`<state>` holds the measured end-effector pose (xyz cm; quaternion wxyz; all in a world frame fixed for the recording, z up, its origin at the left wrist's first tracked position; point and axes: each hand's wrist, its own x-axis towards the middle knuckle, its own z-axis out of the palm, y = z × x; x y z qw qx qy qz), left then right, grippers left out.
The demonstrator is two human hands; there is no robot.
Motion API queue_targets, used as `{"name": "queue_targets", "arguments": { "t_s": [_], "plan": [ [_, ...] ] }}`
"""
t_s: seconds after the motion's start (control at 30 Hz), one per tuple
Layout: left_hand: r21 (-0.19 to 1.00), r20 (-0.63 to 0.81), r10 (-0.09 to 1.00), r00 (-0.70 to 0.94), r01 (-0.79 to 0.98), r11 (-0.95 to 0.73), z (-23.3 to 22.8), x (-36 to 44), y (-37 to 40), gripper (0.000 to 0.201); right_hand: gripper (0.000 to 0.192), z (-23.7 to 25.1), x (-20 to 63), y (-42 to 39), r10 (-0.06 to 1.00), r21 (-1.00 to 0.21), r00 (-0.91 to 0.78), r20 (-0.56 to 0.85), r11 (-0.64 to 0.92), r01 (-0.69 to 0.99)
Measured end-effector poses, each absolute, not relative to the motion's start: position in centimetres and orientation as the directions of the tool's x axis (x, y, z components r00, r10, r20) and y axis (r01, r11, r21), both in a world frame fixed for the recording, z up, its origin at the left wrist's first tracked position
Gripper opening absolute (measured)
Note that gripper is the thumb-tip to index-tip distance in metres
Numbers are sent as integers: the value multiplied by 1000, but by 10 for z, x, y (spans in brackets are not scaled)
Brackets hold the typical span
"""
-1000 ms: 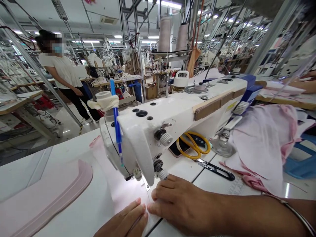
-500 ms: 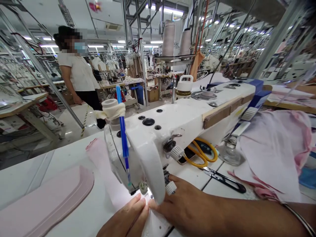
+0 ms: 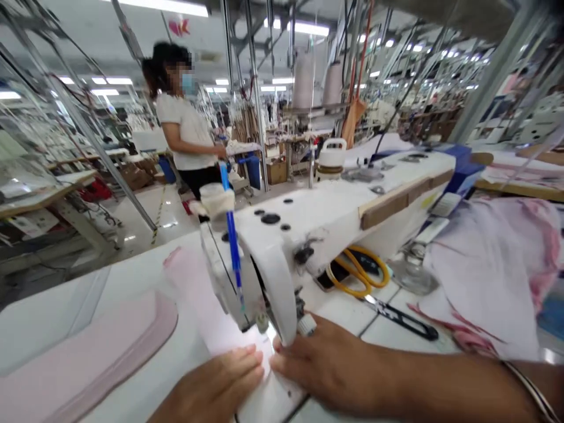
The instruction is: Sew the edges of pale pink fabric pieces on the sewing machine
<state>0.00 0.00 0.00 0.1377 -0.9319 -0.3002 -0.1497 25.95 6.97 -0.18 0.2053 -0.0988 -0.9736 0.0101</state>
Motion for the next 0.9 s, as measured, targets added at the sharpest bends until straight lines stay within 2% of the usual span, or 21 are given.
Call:
{"name": "queue_targets", "arguments": {
  "t_s": [0.17, 0.27, 0.47, 0.7, 0.9],
  "plan": [
    [196, 352, 686, 637, 666, -720, 6, 10, -4, 28, 24, -1, 262, 71, 186, -142, -898, 398, 980, 140],
    [251, 417, 699, 580, 666, -702, 13, 16, -5, 26, 26, -2, 263, 71, 170, -167, -892, 420, 980, 108],
    [184, 410, 677, 612, 671, -718, 11, 11, -3, 25, 26, 3, 262, 71, 180, -183, -907, 380, 976, 116],
    [-69, 354, 587, 728, 646, -760, -3, -2, -7, 31, 24, 5, 262, 71, 203, -222, -914, 351, 966, 130],
    [-213, 347, 529, 775, 614, -760, 2, -1, -8, 42, 22, 4, 262, 72, 206, -249, -920, 333, 960, 125]
  ]
}}
